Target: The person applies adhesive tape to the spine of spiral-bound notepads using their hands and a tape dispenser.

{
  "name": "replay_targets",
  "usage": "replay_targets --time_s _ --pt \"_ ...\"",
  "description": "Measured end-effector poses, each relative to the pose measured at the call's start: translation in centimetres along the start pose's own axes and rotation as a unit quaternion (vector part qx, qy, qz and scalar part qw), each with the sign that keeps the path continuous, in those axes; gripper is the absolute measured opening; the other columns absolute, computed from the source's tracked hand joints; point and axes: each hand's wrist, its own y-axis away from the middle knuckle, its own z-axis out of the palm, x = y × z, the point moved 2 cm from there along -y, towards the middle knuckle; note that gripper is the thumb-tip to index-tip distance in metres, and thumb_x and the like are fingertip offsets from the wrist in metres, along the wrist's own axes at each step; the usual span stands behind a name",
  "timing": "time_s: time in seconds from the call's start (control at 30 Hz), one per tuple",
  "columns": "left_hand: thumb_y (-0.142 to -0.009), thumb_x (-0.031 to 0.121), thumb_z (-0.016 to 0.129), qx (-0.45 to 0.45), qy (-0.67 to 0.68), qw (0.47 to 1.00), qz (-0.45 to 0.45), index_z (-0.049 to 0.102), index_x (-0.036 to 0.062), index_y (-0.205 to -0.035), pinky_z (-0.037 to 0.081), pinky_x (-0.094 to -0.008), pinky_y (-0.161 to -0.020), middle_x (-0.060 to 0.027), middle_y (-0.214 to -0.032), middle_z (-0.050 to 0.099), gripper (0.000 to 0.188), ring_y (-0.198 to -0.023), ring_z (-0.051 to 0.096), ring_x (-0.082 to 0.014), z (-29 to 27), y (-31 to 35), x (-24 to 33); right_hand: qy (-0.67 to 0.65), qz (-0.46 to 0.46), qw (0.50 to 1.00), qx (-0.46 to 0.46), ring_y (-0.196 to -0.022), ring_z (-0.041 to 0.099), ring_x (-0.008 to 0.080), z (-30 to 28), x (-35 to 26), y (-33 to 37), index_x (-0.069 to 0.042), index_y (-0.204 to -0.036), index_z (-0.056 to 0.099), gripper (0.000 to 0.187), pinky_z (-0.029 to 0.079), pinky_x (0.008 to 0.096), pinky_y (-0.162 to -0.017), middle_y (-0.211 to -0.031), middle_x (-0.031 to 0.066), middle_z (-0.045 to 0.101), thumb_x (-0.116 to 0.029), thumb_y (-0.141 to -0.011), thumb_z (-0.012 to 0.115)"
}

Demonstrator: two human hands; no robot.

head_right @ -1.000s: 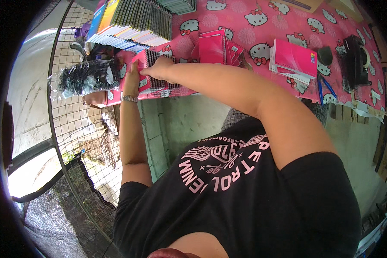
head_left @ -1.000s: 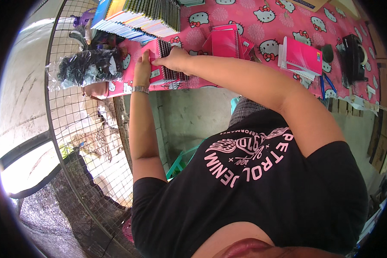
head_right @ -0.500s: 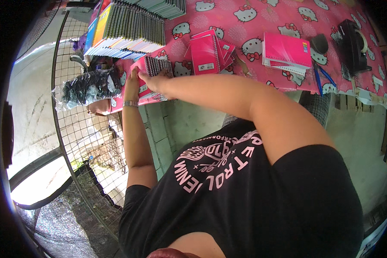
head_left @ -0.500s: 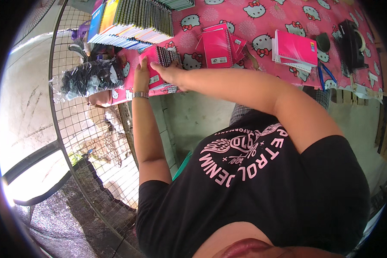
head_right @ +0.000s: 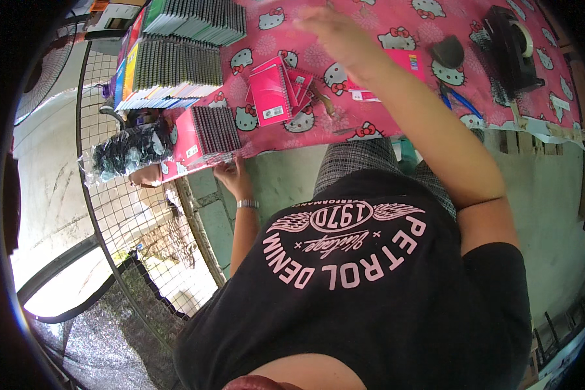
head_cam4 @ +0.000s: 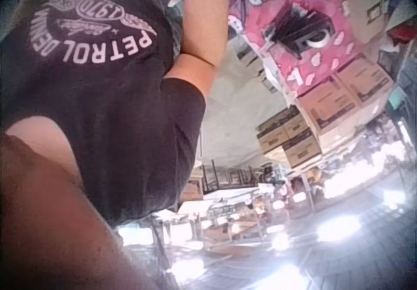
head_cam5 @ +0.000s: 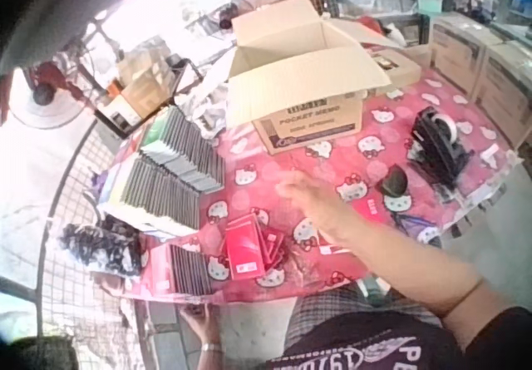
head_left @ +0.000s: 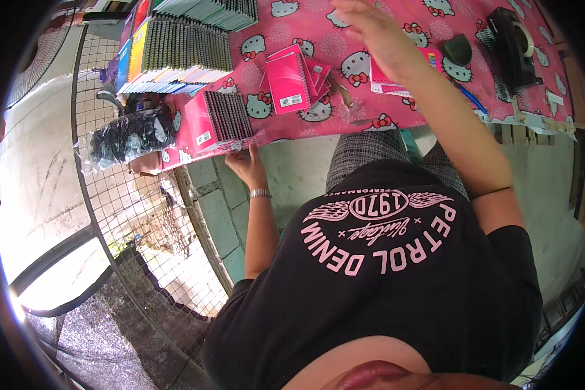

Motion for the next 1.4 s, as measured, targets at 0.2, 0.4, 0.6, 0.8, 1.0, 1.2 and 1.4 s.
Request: replay_targets --time_s 0.2,0.4,0.6,0.8,1.0,1.2,1.4 --pt "-0.095 0.046 0.055 0.059 0.021 0.997 -0.034 0.065 -0.0062 -0.087 0.046 -0.0377 -0.068 -0.011 -0.08 0.063 0.054 -0.071 0.057 -0.0233 0.3 0.8 -3.0 0.135 0.124 0.974 -0.136 -0.125 0.049 0.0243 6.7 3.7 2.4 -0.001 -0.132 0.052 0.055 0.037 0.0331 -0.105 -0.133 0.016 0.053 -0.034 -0.088 0.063" --pt "-0.098 0.047 0.047 -0.09 0.117 0.924 -0.353 0.064 -0.0013 -0.105 0.04 -0.0282 -0.068 -0.0024 -0.085 0.056 0.051 -0.075 0.047 -0.0134 3.3 3.7 7.6 0.438 0.017 0.897 0.051 -0.132 0.036 0.041 7.8 12.5 -1.9 0.009 -0.14 0.035 0.078 0.028 0.0451 -0.11 -0.141 0.0243 0.042 -0.047 -0.09 0.055" --pt "-0.098 0.027 0.049 -0.214 0.372 0.861 -0.272 0.06 0.0043 -0.112 0.047 -0.0342 -0.068 -0.0027 -0.088 0.06 0.029 -0.078 0.057 -0.0174 10.6 -5.1 9.1 0.501 0.137 0.854 -0.031 -0.127 0.043 0.0362 9.1 11.9 -1.3 0.005 -0.141 0.032 0.089 0.033 0.0513 -0.106 -0.136 0.0216 0.047 -0.055 -0.082 0.061" --pt "-0.077 -0.006 0.053 -0.377 0.326 0.807 -0.316 0.056 -0.0015 -0.109 0.055 -0.0377 -0.077 -0.015 -0.098 0.064 0.032 -0.088 0.065 -0.0278 11.1 -4.6 10.1 0.117 0.323 0.939 -0.021 -0.092 0.065 0.0289 5.8 11.0 0.6 0.01 -0.112 0.058 0.061 0.051 0.036 -0.079 -0.105 0.0224 0.065 -0.027 -0.068 0.077" --pt "-0.076 -0.001 0.053 -0.402 0.449 0.664 -0.442 0.055 0.0009 -0.114 0.045 -0.0474 -0.095 -0.0107 -0.113 0.062 0.038 -0.107 0.058 -0.0284 9.3 -1.8 12.1 0.341 0.128 0.931 0.001 -0.114 0.052 0.0394 5.4 9.1 4.0 0.009 -0.122 0.048 0.071 0.044 0.0412 -0.097 -0.119 0.0266 0.053 -0.021 -0.064 0.076" --pt "-0.077 0.0 0.056 -0.448 0.562 0.673 -0.173 0.052 0.0 -0.122 0.042 -0.044 -0.102 -0.0122 -0.122 0.06 0.045 -0.113 0.057 -0.0274 5.8 -0.4 26.5 0.345 -0.164 0.923 0.044 -0.116 0.047 0.0386 2.3 -3.2 8.1 0.001 -0.13 0.04 0.077 0.04 0.0451 -0.097 -0.119 0.0241 0.05 -0.025 -0.068 0.078" --pt "-0.074 -0.015 0.058 -0.523 0.489 0.697 -0.04 0.033 -0.0017 -0.135 0.056 -0.0357 -0.082 -0.018 -0.122 0.057 0.067 -0.101 0.064 -0.0278 10.1 3.5 35.3 0.461 -0.264 0.841 0.109 -0.118 0.045 0.0355 -5.8 -9.4 10.5 -0.009 -0.143 0.031 0.097 0.037 0.0438 -0.1 -0.129 0.0172 0.045 -0.032 -0.067 0.086"
